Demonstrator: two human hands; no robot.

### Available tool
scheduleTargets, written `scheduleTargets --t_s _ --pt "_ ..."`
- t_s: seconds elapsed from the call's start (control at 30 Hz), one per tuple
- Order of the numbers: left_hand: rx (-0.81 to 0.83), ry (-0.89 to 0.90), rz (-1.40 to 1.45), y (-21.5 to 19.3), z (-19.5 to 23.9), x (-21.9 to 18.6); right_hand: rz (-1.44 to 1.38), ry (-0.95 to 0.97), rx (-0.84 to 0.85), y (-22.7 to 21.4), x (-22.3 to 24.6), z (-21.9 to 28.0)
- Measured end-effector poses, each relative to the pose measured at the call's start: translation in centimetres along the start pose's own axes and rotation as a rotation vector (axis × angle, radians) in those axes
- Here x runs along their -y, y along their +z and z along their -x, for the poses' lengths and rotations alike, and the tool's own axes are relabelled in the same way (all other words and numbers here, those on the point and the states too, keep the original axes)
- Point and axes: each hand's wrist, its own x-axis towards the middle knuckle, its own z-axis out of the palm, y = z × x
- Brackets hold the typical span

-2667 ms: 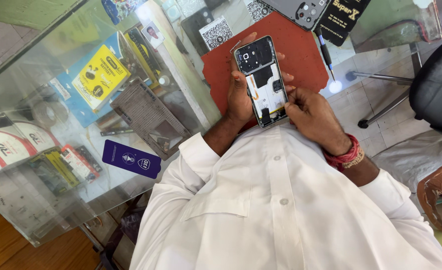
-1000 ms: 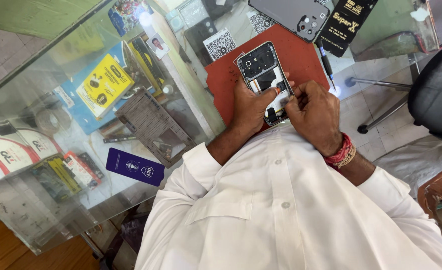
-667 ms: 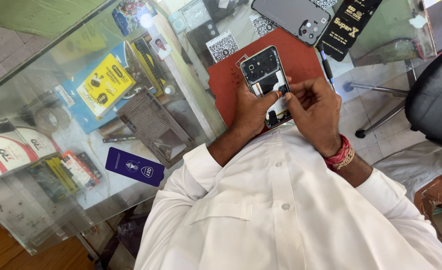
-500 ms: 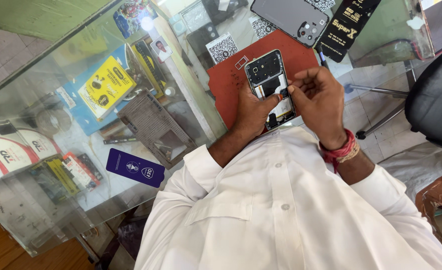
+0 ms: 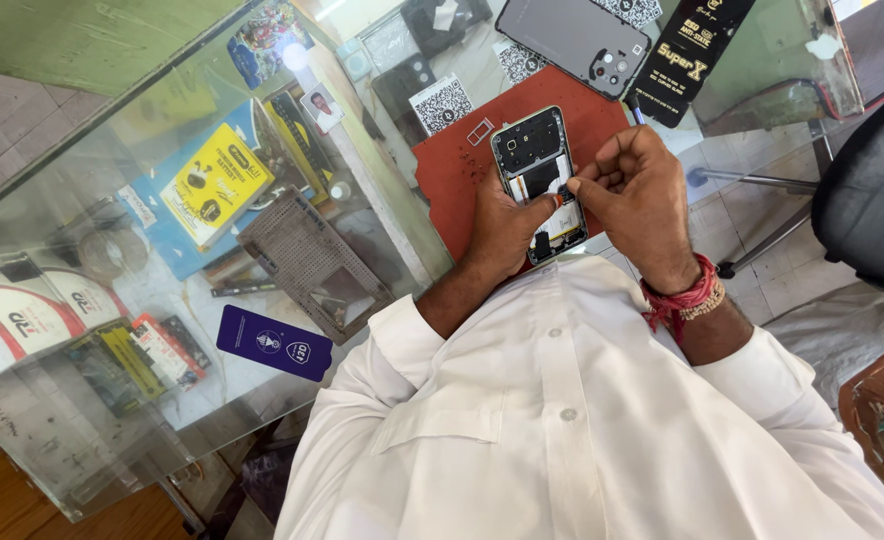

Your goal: The person disassembles a smartphone, removing the back cover, battery, and internal components. They then retrieve a new display assembly from a box and compare it to the existing phone frame.

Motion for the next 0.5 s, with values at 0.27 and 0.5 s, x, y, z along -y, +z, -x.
scheduleTargets --t_s 0.27,0.5 --pt "-0.01 -0.014 -0.062 -0.13 0.0 -0.08 0.009 0.016 -0.003 -0.12 -0.1 -0.11" --pt "-0.013 -0.014 -0.016 0.17 0.15 -0.43 0.005 0.032 0.008 -0.34 0.2 -0.11"
